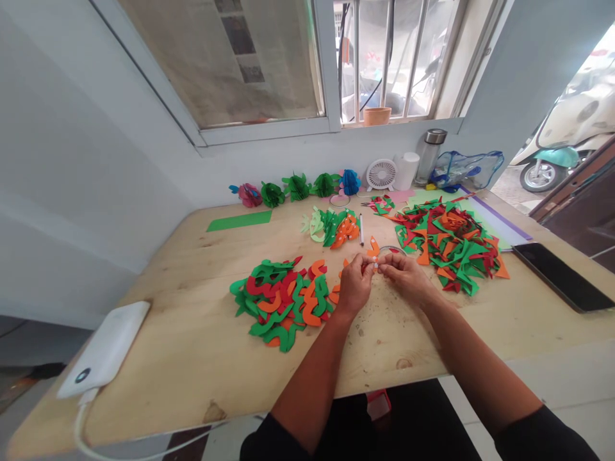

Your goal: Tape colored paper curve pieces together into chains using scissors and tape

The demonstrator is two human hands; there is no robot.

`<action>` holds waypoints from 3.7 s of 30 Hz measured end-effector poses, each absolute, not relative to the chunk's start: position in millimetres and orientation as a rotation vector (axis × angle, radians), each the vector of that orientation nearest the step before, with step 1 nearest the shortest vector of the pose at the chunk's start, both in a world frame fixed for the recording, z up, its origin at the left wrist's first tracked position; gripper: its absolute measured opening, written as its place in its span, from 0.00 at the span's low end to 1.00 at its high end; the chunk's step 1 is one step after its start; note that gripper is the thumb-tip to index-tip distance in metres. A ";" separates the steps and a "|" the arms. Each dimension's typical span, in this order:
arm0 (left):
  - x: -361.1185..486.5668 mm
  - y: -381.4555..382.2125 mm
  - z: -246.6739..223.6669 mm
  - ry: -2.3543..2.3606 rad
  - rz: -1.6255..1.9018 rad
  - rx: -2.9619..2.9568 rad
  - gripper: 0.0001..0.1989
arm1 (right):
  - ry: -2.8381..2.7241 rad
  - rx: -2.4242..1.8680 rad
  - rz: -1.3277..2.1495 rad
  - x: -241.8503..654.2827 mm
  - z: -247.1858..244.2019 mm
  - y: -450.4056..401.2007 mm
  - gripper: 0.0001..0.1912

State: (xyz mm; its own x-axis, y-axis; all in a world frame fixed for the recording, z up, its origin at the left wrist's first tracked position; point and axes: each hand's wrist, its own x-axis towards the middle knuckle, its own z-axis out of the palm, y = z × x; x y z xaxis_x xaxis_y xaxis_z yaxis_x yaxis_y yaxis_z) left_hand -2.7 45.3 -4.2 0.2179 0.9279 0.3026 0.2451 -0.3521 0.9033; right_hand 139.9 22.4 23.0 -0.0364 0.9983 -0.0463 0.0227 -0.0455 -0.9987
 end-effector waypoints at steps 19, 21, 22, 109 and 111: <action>1.1 47.2 1.6 1.030 1.240 1.322 0.06 | -1.173 -1.272 1.233 145.0 18.2 25.4 0.15; 1.1 47.2 1.9 1.028 1.241 1.324 0.06 | -1.173 -1.259 1.239 146.2 17.4 25.4 0.15; 1.1 47.2 2.1 1.025 1.240 1.326 0.06 | -1.178 -1.253 1.237 146.4 17.5 25.2 0.15; 2.6 43.5 19.5 1.015 1.360 0.917 0.18 | -1.017 -1.006 1.523 126.8 29.9 14.1 0.19; 2.5 43.4 19.7 1.014 1.359 0.910 0.19 | -1.006 -1.016 1.524 126.5 30.9 13.7 0.19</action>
